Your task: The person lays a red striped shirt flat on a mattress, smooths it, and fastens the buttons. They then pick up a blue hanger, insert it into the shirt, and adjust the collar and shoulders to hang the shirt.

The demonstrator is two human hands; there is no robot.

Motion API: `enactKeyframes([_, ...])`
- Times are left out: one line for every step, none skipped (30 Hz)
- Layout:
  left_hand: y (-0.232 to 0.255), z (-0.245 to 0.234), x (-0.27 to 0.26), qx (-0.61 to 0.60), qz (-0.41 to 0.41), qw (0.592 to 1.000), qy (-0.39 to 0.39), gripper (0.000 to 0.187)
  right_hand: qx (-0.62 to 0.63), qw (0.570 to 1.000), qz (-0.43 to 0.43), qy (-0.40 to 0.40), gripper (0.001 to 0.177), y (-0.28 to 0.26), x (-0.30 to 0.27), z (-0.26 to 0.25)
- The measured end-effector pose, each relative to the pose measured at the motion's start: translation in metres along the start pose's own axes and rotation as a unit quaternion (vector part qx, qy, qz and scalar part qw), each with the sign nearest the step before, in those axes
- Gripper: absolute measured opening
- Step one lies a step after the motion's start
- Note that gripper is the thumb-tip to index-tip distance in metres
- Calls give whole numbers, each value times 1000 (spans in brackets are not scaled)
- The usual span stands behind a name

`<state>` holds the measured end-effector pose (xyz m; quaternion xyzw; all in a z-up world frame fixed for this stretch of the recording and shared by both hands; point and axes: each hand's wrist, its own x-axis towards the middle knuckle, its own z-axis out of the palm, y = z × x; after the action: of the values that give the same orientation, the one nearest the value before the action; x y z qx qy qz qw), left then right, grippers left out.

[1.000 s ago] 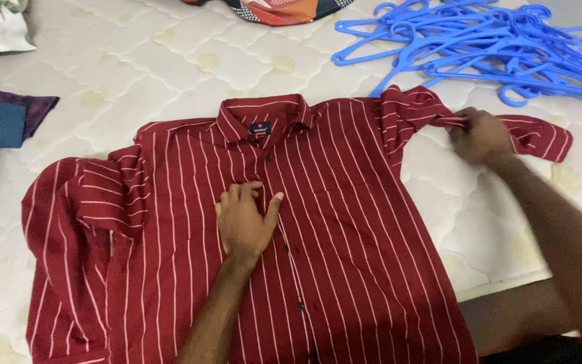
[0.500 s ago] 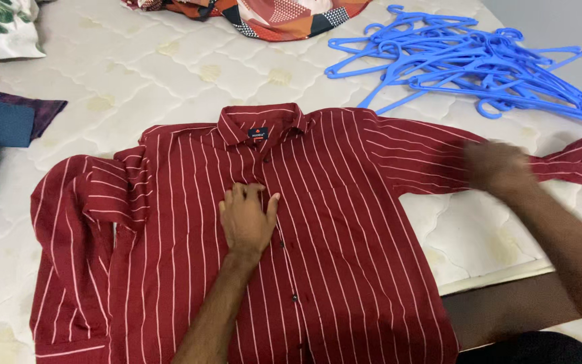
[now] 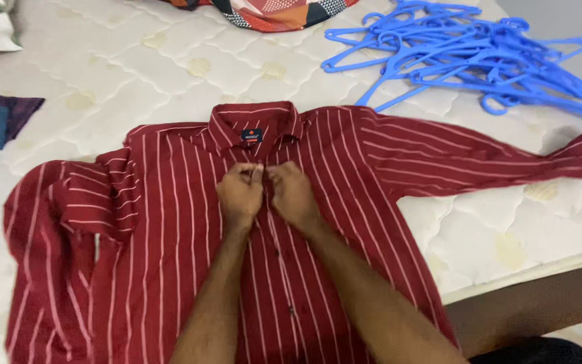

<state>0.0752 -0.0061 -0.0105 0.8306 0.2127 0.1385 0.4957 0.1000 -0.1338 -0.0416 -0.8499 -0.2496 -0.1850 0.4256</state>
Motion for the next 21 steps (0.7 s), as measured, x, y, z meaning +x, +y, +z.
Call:
enactKeyframes([0, 2, 2, 4, 10, 1000, 10, 18, -16, 1000, 3, -9, 27, 6, 1, 2])
enactKeyframes([0, 4, 3, 9, 19, 1000, 20, 18, -32, 999, 6, -17, 24, 10, 1, 2])
enactKeyframes([-4, 2, 3, 18, 28, 999, 31, 17, -43, 999, 11, -26, 21, 8, 1, 5])
enactKeyframes([-6, 2, 3, 29, -3, 999, 17, 17, -53, 996, 48, -58, 19, 7, 3, 6])
enactKeyframes([-5, 5, 6, 39, -30, 999, 3, 17, -63, 991, 83, -89, 17, 7, 10, 4])
enactKeyframes([-5, 6, 7, 49, -58, 997, -10, 18, -73, 983, 118, -119, 15, 5, 17, 3])
enactKeyframes([-6, 6, 6, 61, -34, 998, 2, 18, -71, 984, 117, -110, 15, 0, 19, 3])
enactKeyframes([-8, 7, 3, 73, -10, 997, 15, 18, -68, 986, 117, -100, 16, -4, 20, 2])
enactKeyframes([-9, 8, 0, 84, 15, 996, 24, 19, -67, 987, 118, -89, 18, -7, 19, -1])
enactKeyframes([-10, 7, -3, 80, 27, 996, 25, 18, -53, 989, 115, -79, 17, -11, 18, -2])
enactKeyframes([-11, 6, -4, 75, 40, 996, 26, 17, -40, 991, 112, -68, 16, -12, 16, -3])
enactKeyframes([-10, 6, -5, 69, 53, 996, 27, 17, -28, 992, 108, -57, 16, -13, 15, -4])
enactKeyframes([-9, 6, -4, 70, 34, 997, 18, 16, -10, 992, 116, -47, 16, -12, 15, -4])
enactKeyframes([-7, 7, -3, 70, 15, 997, 9, 16, 7, 992, 123, -36, 16, -11, 16, -3])
enactKeyframes([-6, 6, -4, 72, -6, 997, -1, 15, 26, 991, 132, -26, 16, -10, 15, -2])
enactKeyframes([-6, 5, -4, 71, -2, 997, 5, 15, 26, 989, 140, -32, 15, -8, 14, 0])
enactKeyframes([-6, 5, -4, 69, 1, 998, 10, 14, 27, 988, 147, -38, 14, -6, 15, 1])
enactKeyframes([-6, 5, -4, 68, 5, 998, 16, 13, 27, 987, 155, -44, 14, -4, 16, 2])
enactKeyframes([-7, 5, -4, 65, 7, 998, 20, 13, 33, 985, 163, -41, 14, -3, 16, 3])
enactKeyframes([-7, 7, -4, 62, 9, 998, 25, 13, 39, 984, 171, -38, 14, -3, 16, 3])
enactKeyframes([-8, 7, -4, 59, 12, 998, 29, 12, 45, 982, 180, -34, 15, -3, 16, 4])
